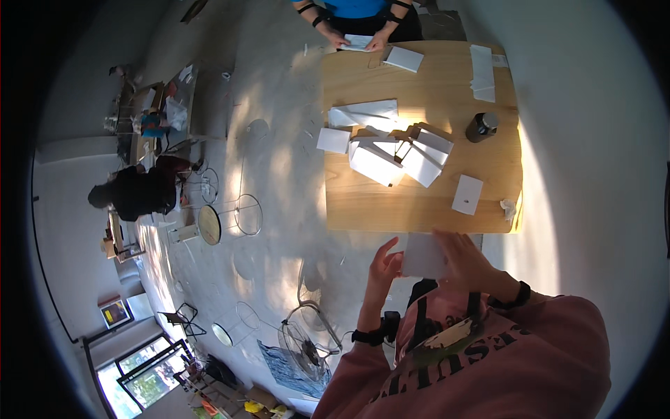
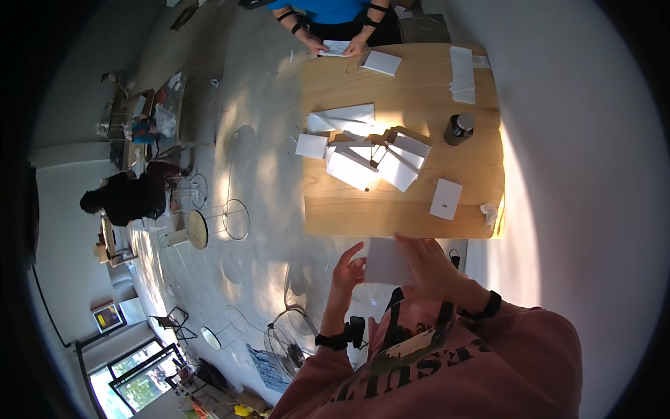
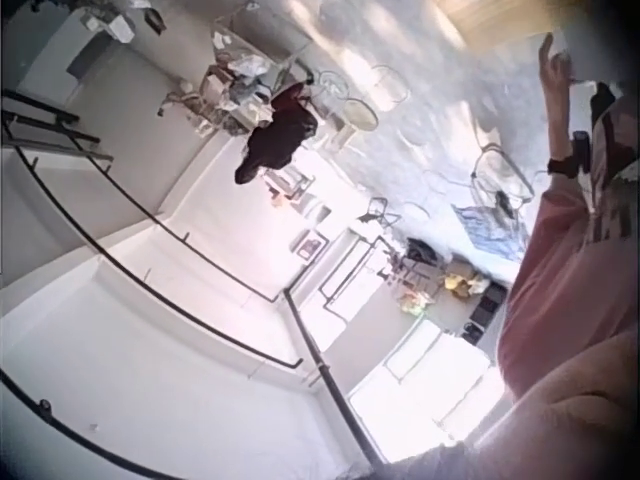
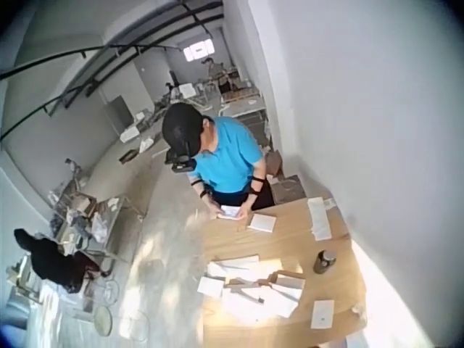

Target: The person organizes white cardboard boxes in a larger container and then folds and creases white paper inserts at a table.

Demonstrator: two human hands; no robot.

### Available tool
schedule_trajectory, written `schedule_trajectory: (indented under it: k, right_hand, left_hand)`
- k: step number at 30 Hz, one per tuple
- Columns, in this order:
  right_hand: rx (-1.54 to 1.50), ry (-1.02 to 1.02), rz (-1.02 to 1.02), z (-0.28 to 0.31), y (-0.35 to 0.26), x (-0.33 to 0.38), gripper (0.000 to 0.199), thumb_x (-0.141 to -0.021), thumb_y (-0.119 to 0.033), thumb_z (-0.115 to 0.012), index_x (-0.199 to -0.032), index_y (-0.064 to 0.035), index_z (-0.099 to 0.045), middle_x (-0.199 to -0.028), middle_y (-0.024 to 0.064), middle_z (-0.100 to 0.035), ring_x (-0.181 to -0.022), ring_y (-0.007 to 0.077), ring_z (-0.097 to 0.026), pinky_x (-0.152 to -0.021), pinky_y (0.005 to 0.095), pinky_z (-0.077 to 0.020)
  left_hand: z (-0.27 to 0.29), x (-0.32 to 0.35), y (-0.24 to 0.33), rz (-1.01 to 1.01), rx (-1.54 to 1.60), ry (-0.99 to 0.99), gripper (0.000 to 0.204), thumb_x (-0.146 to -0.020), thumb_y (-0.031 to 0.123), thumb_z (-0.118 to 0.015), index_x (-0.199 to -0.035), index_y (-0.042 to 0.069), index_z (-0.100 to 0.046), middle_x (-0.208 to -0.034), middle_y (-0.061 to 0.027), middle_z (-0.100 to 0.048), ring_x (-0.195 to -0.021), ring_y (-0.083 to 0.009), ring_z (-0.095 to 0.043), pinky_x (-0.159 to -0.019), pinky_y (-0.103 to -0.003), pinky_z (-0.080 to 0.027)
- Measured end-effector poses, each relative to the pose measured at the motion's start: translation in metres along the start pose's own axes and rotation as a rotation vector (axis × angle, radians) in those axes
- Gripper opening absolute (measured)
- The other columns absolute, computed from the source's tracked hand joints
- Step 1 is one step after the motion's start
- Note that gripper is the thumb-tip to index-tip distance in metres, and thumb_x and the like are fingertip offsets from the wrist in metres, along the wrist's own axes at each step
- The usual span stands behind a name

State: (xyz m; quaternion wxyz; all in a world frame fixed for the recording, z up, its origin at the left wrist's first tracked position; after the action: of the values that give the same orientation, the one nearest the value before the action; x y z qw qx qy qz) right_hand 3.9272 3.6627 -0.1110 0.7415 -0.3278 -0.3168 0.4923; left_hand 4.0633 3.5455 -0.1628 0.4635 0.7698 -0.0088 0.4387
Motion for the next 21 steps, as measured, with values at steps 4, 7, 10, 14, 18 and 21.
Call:
schedule_trajectory:
  k: [4,7,10,14,18,21]
  right_hand:
    - [0.044,-0.158,0.255,-0.017,-0.104,0.015,0.091,-0.058,-0.022,-0.074,-0.134,0.0008,-0.029,-0.124,0.0227,-0.041,-0.116,0.0386,-0.040,-0.098,0.0452,-0.0326]
    - [-0.201,0.207,0.118,0.001,-0.144,0.031,0.075,-0.071,-0.019,-0.073,-0.132,-0.0004,-0.035,-0.125,0.0204,-0.044,-0.114,0.0299,-0.048,-0.095,0.0401,-0.0391]
    - [-1.018,-0.106,-0.187,-0.035,-0.168,0.050,0.057,-0.079,-0.008,-0.067,-0.128,-0.0001,-0.040,-0.117,0.0151,-0.053,-0.103,0.0210,-0.056,-0.089,0.0323,-0.0454]
    - [-0.787,-0.244,-0.046,-0.067,-0.234,0.071,0.036,-0.081,-0.005,-0.065,-0.115,-0.0016,-0.055,-0.097,0.0083,-0.062,-0.088,0.0125,-0.061,-0.073,0.0242,-0.0512]
    - [-0.654,-0.134,0.129,-0.080,-0.273,0.081,0.029,-0.078,-0.009,-0.069,-0.104,-0.0011,-0.059,-0.091,0.0051,-0.062,-0.083,0.0100,-0.061,-0.064,0.0228,-0.0492]
    - [-0.596,-0.099,0.158,-0.088,-0.284,0.088,0.025,-0.076,-0.009,-0.069,-0.098,-0.0014,-0.060,-0.090,0.0039,-0.061,-0.083,0.0106,-0.061,-0.064,0.0237,-0.0488]
  left_hand:
    - [0.036,0.074,0.016,-0.200,-0.106,-0.006,0.031,-0.087,0.017,-0.060,-0.111,-0.002,-0.055,-0.091,-0.0080,-0.065,-0.079,-0.0103,-0.059,-0.068,-0.022,-0.046]
    - [0.081,0.143,0.016,-0.303,0.147,0.128,0.023,-0.086,0.011,-0.060,-0.103,-0.004,-0.057,-0.094,-0.0085,-0.064,-0.083,-0.0132,-0.060,-0.074,-0.026,-0.047]
    - [0.115,0.205,0.003,-0.464,0.376,0.197,0.020,-0.086,0.008,-0.058,-0.103,-0.002,-0.056,-0.097,-0.0099,-0.063,-0.089,-0.0165,-0.060,-0.082,-0.031,-0.047]
    - [0.139,0.256,-0.024,-0.587,0.471,0.218,0.022,-0.086,0.010,-0.060,-0.104,-0.001,-0.056,-0.099,-0.0100,-0.063,-0.092,-0.0173,-0.060,-0.085,-0.032,-0.046]
    - [0.149,0.285,-0.044,-0.664,0.565,0.233,0.033,-0.083,0.020,-0.065,-0.108,0.001,-0.055,-0.104,-0.0077,-0.062,-0.096,-0.0182,-0.059,-0.086,-0.032,-0.046]
    - [0.152,0.300,-0.052,-0.727,0.609,0.280,0.032,-0.084,0.020,-0.065,-0.108,0.001,-0.055,-0.106,-0.0079,-0.061,-0.097,-0.0185,-0.058,-0.087,-0.032,-0.045]
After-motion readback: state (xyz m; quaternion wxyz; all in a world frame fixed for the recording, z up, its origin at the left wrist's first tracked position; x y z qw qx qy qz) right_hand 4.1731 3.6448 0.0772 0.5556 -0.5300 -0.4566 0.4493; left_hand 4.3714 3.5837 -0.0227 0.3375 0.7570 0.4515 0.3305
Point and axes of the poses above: each hand's wrist, its own x-axis away from the middle knuckle, its own z-axis out of the back of the hand, y = z × x, the point moved 7 cm from there along -x, towards the middle knuckle
